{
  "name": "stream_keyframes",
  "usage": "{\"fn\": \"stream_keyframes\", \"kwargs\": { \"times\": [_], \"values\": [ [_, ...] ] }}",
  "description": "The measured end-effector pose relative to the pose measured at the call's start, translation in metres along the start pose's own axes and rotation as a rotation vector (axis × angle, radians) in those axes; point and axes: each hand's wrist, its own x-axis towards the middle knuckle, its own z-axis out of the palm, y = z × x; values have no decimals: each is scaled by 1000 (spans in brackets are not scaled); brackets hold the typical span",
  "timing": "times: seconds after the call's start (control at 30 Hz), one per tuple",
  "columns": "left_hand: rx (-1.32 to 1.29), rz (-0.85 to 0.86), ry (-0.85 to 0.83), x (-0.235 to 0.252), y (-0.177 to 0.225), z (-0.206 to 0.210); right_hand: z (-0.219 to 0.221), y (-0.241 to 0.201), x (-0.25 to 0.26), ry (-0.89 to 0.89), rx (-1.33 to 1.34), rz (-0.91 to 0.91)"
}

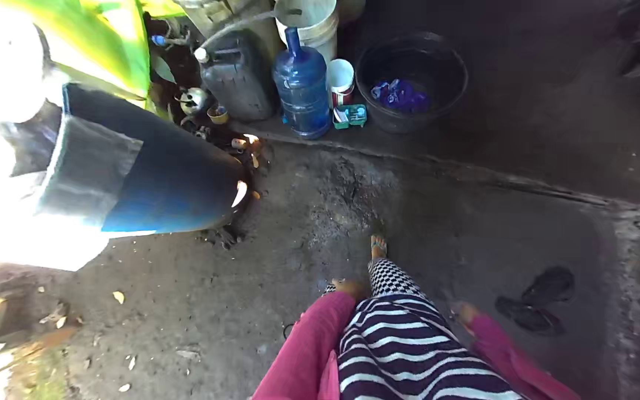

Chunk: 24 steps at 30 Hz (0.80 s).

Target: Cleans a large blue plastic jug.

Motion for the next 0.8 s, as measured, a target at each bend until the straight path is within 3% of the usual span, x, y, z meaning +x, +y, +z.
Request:
{"fn": "stream_keyframes", "kwargs": {
  "times": [0.1, 0.23, 0.43, 0.53, 0.67, 0.8],
  "values": [
    [83, -126, 7, 19, -7, -43, -83, -126, -1, 163, 274, -172],
    [-49, -93, 164, 48, -51, -133, -124, -253, 6, 83, 290, -337],
    [-648, 37, 623, 42, -137, -332, -87, -325, 65, 9, -100, -445],
    [-761, 95, 867, 41, -195, -439, -87, -354, 84, -7, -50, -336],
    [-849, 133, 1103, 37, -267, -600, -104, -439, 68, -192, 89, -173],
    [-812, 195, 1366, 3, -326, -744, -80, -496, 79, -126, 108, -161]
  ]
}}
